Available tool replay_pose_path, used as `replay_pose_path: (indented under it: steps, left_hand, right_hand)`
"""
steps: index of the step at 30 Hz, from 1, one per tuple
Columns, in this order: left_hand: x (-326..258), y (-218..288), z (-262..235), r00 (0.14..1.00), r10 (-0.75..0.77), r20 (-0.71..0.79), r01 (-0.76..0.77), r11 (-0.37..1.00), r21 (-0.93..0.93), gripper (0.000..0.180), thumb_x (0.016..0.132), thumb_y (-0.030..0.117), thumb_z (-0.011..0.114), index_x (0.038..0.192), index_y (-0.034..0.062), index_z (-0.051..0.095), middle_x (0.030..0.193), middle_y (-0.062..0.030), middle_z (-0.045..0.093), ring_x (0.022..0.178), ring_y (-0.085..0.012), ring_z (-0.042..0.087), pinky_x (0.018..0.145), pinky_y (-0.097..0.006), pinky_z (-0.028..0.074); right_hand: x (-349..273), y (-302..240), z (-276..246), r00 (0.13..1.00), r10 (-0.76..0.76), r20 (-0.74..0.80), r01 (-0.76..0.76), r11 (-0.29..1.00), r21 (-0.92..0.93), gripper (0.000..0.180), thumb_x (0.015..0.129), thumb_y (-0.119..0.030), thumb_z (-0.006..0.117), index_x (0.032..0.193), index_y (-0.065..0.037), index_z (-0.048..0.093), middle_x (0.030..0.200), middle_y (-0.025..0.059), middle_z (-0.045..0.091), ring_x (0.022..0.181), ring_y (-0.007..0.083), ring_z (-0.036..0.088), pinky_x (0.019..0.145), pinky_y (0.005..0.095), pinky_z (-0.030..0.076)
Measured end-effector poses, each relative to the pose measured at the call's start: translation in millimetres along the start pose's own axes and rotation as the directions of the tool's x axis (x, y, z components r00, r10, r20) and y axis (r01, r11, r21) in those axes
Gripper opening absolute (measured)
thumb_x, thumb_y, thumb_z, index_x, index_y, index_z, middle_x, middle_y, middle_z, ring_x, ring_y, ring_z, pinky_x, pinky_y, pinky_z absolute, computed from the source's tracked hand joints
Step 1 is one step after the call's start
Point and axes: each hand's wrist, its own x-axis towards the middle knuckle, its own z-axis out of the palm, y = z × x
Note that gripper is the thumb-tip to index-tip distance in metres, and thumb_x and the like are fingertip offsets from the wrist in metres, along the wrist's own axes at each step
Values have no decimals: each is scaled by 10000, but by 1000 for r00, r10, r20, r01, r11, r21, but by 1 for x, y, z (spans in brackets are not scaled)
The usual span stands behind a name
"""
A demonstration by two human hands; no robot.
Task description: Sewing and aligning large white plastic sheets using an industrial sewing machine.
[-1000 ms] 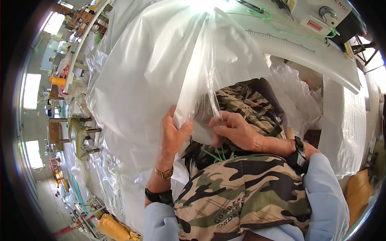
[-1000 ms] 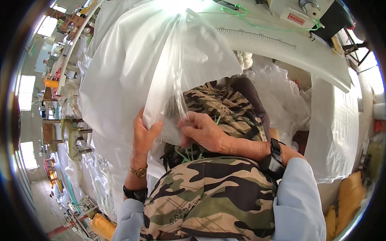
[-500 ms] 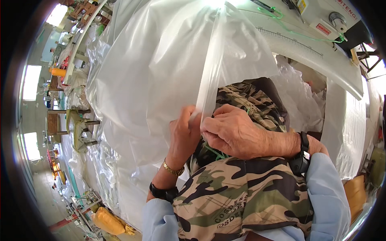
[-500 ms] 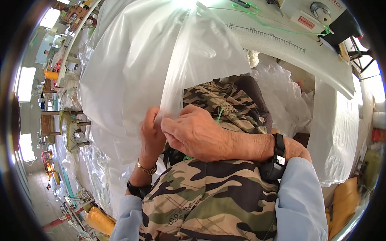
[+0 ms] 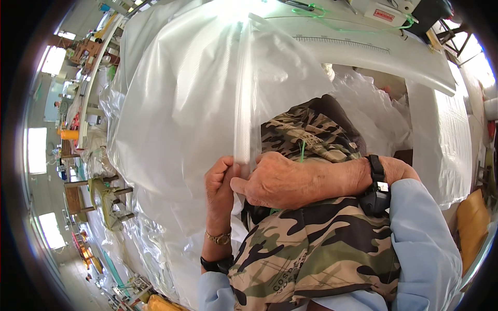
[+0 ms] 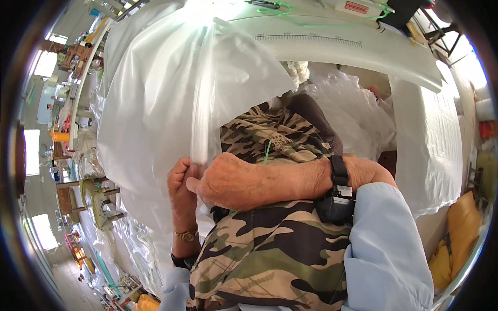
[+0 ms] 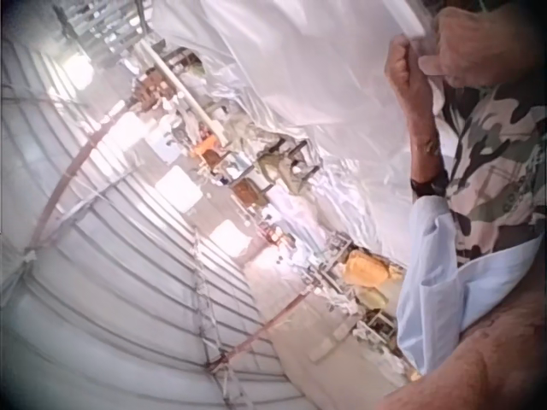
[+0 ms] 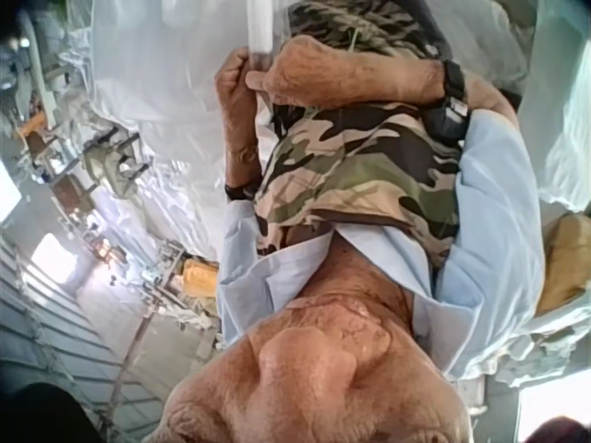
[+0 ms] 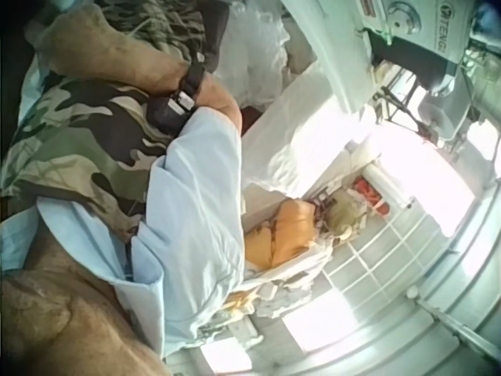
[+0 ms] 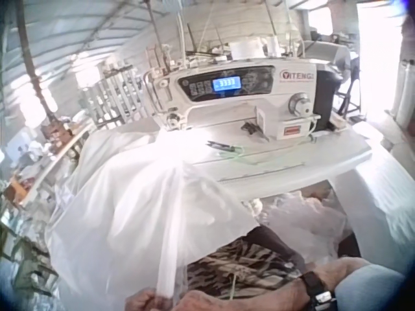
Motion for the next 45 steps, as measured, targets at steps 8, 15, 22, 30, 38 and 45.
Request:
replay_pose_path:
  steps: [8, 15, 22, 30, 38, 45]
  left_hand:
    - [15, 16, 20, 996, -80, -40, 75, 990, -119, 148, 961, 143, 586, 954, -4, 601, 777, 36, 598, 689, -14, 487, 619, -153, 388]
    - [19, 17, 9, 993, -60, -106, 36, 978, -207, 82, 918, 108, 641, 921, 30, 616, 801, 15, 646, 689, -17, 541, 633, -155, 425]
    - [30, 24, 8, 987, -122, 100, 153, 898, -412, 246, 841, 62, 675, 1069, -17, 626, 941, -54, 689, 817, -78, 639, 768, -200, 497]
    - [41, 50, 28, 955, -52, 292, 162, 916, -367, 683, 767, 123, 660, 1379, -66, 425, 1188, -84, 617, 1011, -99, 587, 882, -218, 447]
    - [43, 57, 33, 948, 38, 315, 65, 949, -310, 730, 767, 55, 552, 1456, -25, 326, 979, 55, 511, 801, -8, 444, 696, -173, 367]
    - [46, 46, 24, 953, 16, 303, 71, 960, -272, 733, 812, 239, 673, 1406, -65, 369, 1212, -67, 582, 1086, -103, 546, 934, -242, 413]
  right_hand:
    - [-8, 12, 0, 982, -190, -16, 183, 965, -188, 208, 747, -142, 647, 905, -63, 538, 659, 60, 587, 653, 240, 632, 614, 387, 482]
    - [-69, 88, -9, 257, 438, -861, -276, 887, 369, 359, 872, -220, 694, 1106, -19, 510, 939, 89, 540, 866, 175, 509, 735, 307, 462]
    - [-73, 120, 9, 113, 513, -851, -419, 801, 427, 359, 876, -228, 707, 1088, -19, 506, 955, 87, 539, 855, 165, 500, 713, 290, 462]
    - [-22, 69, -42, 542, 76, -837, -123, 992, 11, 196, 765, 47, 684, 931, -19, 604, 852, 102, 603, 771, 284, 592, 663, 342, 485]
    - [9, 60, -47, 711, 2, -703, -90, 992, -88, 128, 785, -52, 693, 903, -65, 644, 816, 78, 580, 788, 282, 577, 732, 390, 440]
    - [9, 53, -46, 780, -37, -625, -137, 964, -227, 202, 765, -58, 683, 965, -60, 656, 884, 59, 580, 850, 261, 571, 772, 398, 419]
